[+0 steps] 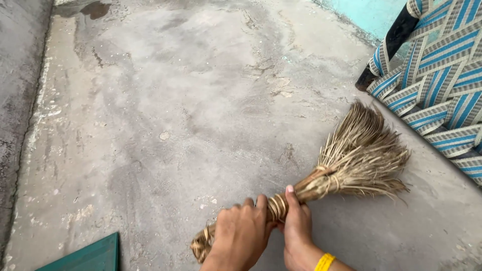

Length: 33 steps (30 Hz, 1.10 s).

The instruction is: The person sweeps a concrete floor with a short broom, gathering debris into a green dustpan. They repeatedly reposition the dustpan to different spots and sweep the dirt into it.

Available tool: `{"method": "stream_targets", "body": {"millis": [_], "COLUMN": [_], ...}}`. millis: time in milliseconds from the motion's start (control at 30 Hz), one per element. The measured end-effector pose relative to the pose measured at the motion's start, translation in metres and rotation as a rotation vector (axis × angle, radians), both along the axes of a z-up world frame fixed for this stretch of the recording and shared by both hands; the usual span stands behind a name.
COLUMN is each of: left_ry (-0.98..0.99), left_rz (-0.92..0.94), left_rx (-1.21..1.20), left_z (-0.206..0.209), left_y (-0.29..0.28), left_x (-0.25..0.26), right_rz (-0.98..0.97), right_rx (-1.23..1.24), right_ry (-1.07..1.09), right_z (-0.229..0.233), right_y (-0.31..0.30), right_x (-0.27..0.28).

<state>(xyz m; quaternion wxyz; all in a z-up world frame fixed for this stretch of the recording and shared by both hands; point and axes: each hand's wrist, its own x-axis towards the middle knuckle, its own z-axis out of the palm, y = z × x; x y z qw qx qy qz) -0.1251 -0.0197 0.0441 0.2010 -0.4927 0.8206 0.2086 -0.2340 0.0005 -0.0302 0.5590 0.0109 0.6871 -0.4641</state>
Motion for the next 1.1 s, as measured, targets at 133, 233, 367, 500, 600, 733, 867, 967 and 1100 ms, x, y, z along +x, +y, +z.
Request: {"method": "stream_targets", "body": {"millis": [133,233,367,500,600,733,867,967,1100], "left_ry": [0.131,0.147,0.121,0.055,0.027,0.019,0.014,-0.021,-0.087], "left_rz": [-0.02,-0.086,-0.276,-0.323,-0.192,-0.1,0.116,0.291,0.408], "left_rx": [-0.21,-0.192,-0.218,-0.214,-0.186,-0.094,-0.182,-0.257,-0.167], "left_z": [-0.01,-0.006,-0.008,-0.003,0.002,-0.009,-0.039,-0.024,-0.017], "left_y": [-0.004,-0.014,-0.019,-0.028,-0.034,-0.039,-0.053,-0.064,-0.055], "left_x": [0.006,0.0,-0.028,-0.052,-0.06,-0.05,-0.018,0.017,0.064], "right_rz": [-0.062,-0.182,-0.306,-0.288,-0.225,-0.129,-0.072,-0.022,0.035], "right_rx": [-0.034,-0.086,-0.059,-0.123,-0.184,-0.151,-0.171,-0.184,-0.147], "right_ry": [-0.034,-0.08,-0.122,-0.129,-0.128,-0.119,-0.158,-0.159,-0.138], "right_z": [0.007,0.003,0.004,-0.014,-0.002,-0.005,-0.006,0.0,0.009], "right_y": [-0.002,0.0,0.004,-0.009,-0.017,-0.017,-0.013,-0.015,-0.014], "right_x": [0.006,0.0,-0.025,-0.053,-0.057,-0.053,-0.047,-0.044,-0.033]}}
